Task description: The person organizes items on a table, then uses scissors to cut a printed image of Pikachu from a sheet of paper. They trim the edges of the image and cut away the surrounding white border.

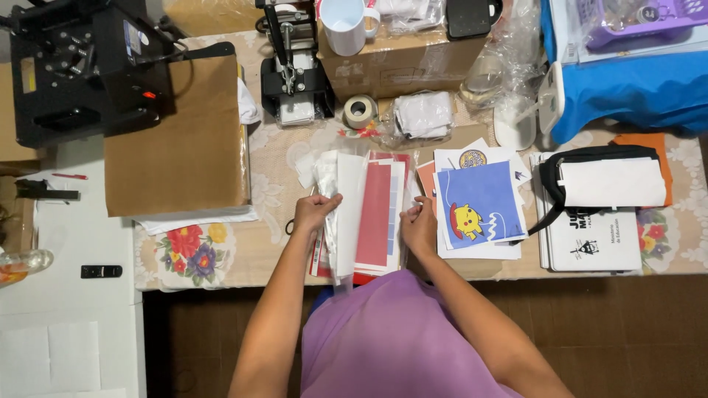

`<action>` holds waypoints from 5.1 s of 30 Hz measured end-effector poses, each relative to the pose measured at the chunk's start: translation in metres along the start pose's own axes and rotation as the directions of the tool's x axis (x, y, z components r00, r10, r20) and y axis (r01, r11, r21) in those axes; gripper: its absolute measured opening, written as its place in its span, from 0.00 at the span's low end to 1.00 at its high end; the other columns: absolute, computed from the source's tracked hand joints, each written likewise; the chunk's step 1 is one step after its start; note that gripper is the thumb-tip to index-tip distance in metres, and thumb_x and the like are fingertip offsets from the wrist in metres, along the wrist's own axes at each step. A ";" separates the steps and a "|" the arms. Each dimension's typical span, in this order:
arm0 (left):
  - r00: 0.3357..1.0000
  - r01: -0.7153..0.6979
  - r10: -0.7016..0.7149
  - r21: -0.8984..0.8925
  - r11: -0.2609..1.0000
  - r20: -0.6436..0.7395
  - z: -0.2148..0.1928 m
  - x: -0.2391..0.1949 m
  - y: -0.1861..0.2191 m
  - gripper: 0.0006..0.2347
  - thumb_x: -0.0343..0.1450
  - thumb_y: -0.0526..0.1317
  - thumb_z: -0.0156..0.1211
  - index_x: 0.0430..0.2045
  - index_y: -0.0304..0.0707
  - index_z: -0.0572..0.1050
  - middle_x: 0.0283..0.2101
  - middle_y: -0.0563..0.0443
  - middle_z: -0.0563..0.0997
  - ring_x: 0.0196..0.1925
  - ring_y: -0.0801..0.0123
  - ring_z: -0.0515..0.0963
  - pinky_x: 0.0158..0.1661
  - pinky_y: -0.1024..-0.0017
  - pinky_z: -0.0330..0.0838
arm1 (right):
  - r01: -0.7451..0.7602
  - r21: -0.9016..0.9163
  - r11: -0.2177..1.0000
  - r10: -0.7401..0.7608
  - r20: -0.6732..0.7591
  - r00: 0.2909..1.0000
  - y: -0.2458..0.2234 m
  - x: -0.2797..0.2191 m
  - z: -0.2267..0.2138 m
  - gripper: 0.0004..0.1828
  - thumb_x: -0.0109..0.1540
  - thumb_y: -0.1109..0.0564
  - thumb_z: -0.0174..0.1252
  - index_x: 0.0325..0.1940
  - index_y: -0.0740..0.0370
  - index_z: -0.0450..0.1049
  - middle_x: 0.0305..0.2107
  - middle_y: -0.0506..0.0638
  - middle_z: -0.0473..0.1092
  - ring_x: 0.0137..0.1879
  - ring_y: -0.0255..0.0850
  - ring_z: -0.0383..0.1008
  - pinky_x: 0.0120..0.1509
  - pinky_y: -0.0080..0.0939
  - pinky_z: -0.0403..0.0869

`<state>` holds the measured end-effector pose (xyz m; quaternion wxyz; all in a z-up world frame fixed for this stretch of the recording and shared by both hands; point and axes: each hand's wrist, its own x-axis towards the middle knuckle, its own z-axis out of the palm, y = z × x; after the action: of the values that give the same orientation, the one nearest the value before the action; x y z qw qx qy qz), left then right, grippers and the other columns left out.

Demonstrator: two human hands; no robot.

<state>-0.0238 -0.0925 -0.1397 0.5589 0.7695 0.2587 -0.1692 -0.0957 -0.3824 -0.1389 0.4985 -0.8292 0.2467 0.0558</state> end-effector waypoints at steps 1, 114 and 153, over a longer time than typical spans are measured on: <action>1.000 -0.002 0.002 -0.001 1.000 0.000 0.007 0.001 -0.003 0.17 0.64 0.54 0.90 0.27 0.42 0.89 0.25 0.51 0.84 0.31 0.74 0.77 0.31 0.76 0.68 | 0.002 0.000 1.000 -0.002 -0.002 1.000 -0.002 0.001 -0.002 0.28 0.68 0.64 0.69 0.70 0.63 0.69 0.42 0.52 0.76 0.50 0.49 0.84 0.56 0.50 0.82; 0.904 -0.421 0.366 0.321 0.848 0.219 -0.015 -0.037 0.035 0.18 0.76 0.49 0.70 0.47 0.30 0.86 0.51 0.29 0.84 0.63 0.30 0.83 0.61 0.42 0.78 | 0.429 -0.028 0.903 -0.427 -0.179 0.886 -0.088 -0.106 0.118 0.28 0.57 0.63 0.76 0.61 0.56 0.79 0.36 0.53 0.84 0.50 0.56 0.87 0.55 0.57 0.84; 0.974 -0.074 0.073 -0.001 0.997 0.217 -0.077 0.012 0.007 0.16 0.64 0.46 0.89 0.40 0.42 0.91 0.27 0.50 0.86 0.30 0.77 0.78 0.31 0.81 0.74 | -0.201 0.382 0.902 0.221 -0.008 0.975 -0.025 -0.088 0.077 0.29 0.63 0.65 0.54 0.69 0.58 0.79 0.49 0.56 0.81 0.58 0.49 0.80 0.62 0.54 0.80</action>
<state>-0.0125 -0.0191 -0.1163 0.5868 0.7576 0.1670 -0.2321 -0.1492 -0.2754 -0.1270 0.6338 -0.6868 0.3537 0.0398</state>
